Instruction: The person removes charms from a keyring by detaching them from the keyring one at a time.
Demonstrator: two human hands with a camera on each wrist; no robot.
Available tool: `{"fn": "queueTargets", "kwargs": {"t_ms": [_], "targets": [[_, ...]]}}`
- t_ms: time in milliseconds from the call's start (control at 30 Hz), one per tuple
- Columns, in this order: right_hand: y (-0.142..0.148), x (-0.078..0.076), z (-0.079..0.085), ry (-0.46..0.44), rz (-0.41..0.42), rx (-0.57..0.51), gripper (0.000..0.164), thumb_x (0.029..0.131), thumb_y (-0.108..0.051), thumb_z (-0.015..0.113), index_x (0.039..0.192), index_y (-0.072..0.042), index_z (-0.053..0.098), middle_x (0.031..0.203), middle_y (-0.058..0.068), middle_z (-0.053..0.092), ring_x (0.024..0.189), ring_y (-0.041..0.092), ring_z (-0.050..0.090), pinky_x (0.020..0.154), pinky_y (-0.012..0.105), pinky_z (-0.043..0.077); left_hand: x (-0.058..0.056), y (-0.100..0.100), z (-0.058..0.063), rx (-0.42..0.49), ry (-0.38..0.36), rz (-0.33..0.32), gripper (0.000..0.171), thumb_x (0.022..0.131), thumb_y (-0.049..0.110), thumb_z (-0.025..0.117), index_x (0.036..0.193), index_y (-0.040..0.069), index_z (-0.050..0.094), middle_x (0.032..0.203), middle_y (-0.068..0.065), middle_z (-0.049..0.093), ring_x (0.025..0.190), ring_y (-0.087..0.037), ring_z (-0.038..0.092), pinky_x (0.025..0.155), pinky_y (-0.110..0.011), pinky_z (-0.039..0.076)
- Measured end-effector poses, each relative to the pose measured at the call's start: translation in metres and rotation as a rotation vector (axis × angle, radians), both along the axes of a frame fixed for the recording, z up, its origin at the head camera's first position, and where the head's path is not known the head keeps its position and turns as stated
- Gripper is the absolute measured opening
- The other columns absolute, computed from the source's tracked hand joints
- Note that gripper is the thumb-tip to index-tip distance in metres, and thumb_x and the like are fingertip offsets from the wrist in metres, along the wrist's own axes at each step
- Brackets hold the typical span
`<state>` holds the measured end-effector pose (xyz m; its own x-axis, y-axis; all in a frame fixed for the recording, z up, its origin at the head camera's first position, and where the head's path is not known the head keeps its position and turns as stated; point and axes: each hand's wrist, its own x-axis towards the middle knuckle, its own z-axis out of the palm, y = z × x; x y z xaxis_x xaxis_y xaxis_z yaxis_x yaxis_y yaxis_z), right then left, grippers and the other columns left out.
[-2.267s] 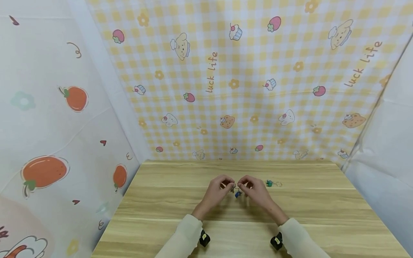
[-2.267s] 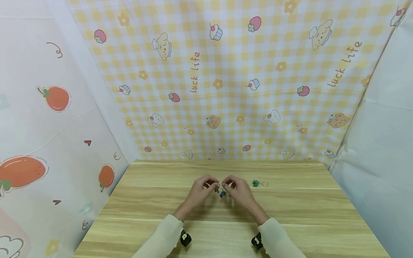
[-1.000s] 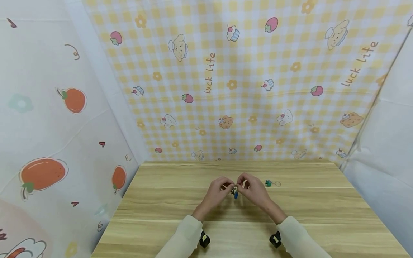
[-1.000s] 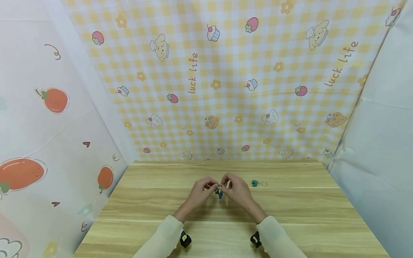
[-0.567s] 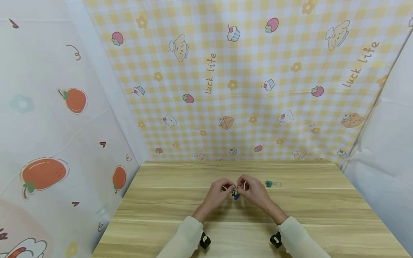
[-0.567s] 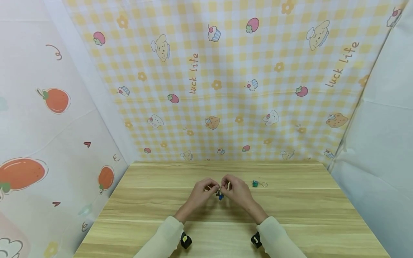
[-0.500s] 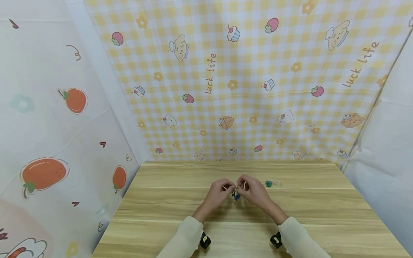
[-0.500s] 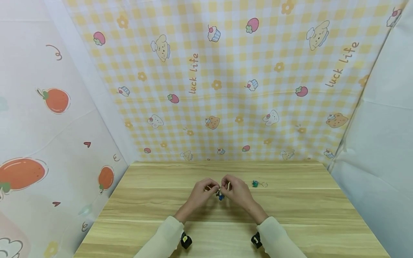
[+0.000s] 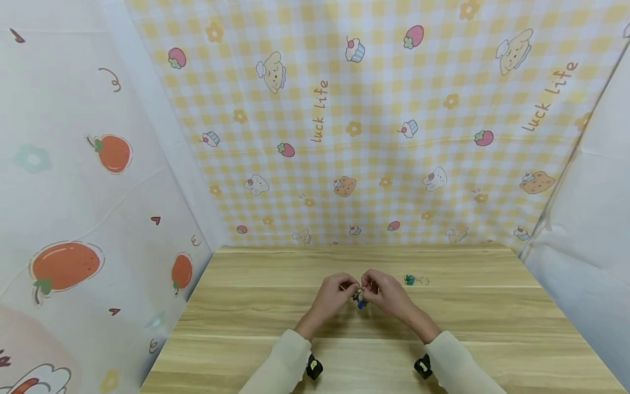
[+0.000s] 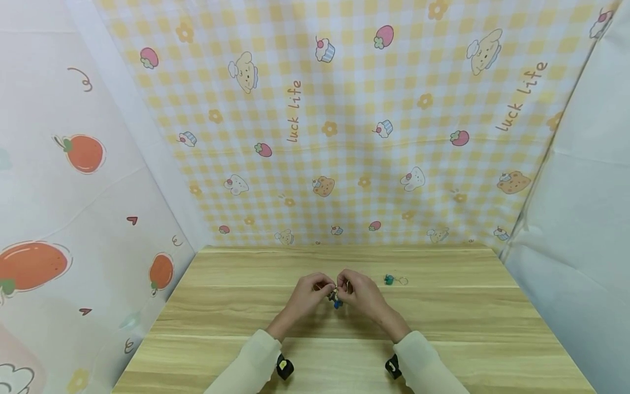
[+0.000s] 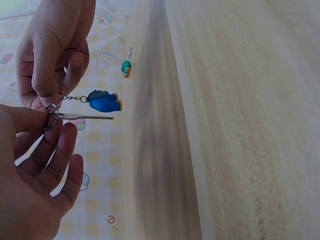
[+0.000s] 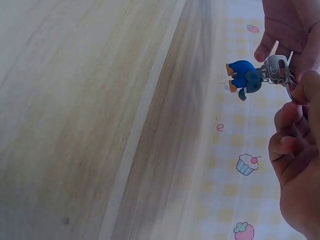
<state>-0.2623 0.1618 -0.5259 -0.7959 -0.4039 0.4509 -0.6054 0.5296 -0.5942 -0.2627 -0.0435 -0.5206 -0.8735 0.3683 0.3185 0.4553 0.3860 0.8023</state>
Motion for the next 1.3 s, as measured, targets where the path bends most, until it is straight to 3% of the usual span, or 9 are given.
{"fn": "queueTargets", "kwargs": {"t_ms": [533,767,933,1133,1300], "targets": [[0.0079,-0.0023,-0.0028,0.123,0.092,0.15,0.013,0.104,-0.007,0.068,0.107,-0.015,0.059,0.088,-0.011,0.06,0.071,-0.004,0.049,0.059,0.018,0.046,-0.0001,-0.002,0.0003,0.023,-0.139,-0.005,0.018,0.107,0.02,0.065,0.101,0.011,0.079,0.095,-0.005,0.077,0.083,-0.01,0.066,0.072,-0.024,0.054],[0.0082,-0.0004,-0.006,0.07,0.025,0.062,0.014,0.103,-0.009,0.071,0.108,-0.02,0.064,0.093,-0.011,0.064,0.074,-0.003,0.054,0.059,0.02,0.049,-0.0004,-0.0027,0.0008,0.021,-0.117,0.0,0.018,0.108,0.021,0.065,0.104,0.011,0.079,0.097,-0.005,0.078,0.083,-0.007,0.065,0.076,-0.024,0.054],[0.0063,0.0019,-0.0058,0.023,-0.024,-0.027,0.012,0.101,-0.008,0.073,0.105,-0.018,0.067,0.092,-0.009,0.066,0.071,0.0,0.054,0.059,0.021,0.049,-0.0007,-0.0026,0.0021,0.015,-0.094,0.043,0.016,0.107,0.02,0.066,0.103,0.011,0.08,0.097,-0.004,0.078,0.082,-0.005,0.064,0.076,-0.023,0.054],[0.0015,0.0066,-0.0049,0.024,-0.017,-0.01,0.013,0.094,-0.01,0.081,0.097,-0.017,0.07,0.081,-0.012,0.062,0.064,-0.001,0.051,0.055,0.02,0.046,-0.0004,-0.0025,0.0029,0.023,-0.066,0.063,0.014,0.106,0.016,0.068,0.102,0.009,0.079,0.095,-0.005,0.078,0.081,-0.004,0.065,0.076,-0.023,0.056],[-0.0005,0.0066,-0.0081,0.08,-0.02,0.011,0.013,0.095,-0.008,0.079,0.096,-0.017,0.07,0.081,-0.012,0.064,0.065,-0.002,0.051,0.056,0.019,0.045,0.0003,-0.002,0.0033,0.013,-0.061,0.062,0.015,0.106,0.019,0.068,0.103,0.01,0.08,0.096,-0.004,0.078,0.082,-0.004,0.066,0.076,-0.022,0.056]]}}
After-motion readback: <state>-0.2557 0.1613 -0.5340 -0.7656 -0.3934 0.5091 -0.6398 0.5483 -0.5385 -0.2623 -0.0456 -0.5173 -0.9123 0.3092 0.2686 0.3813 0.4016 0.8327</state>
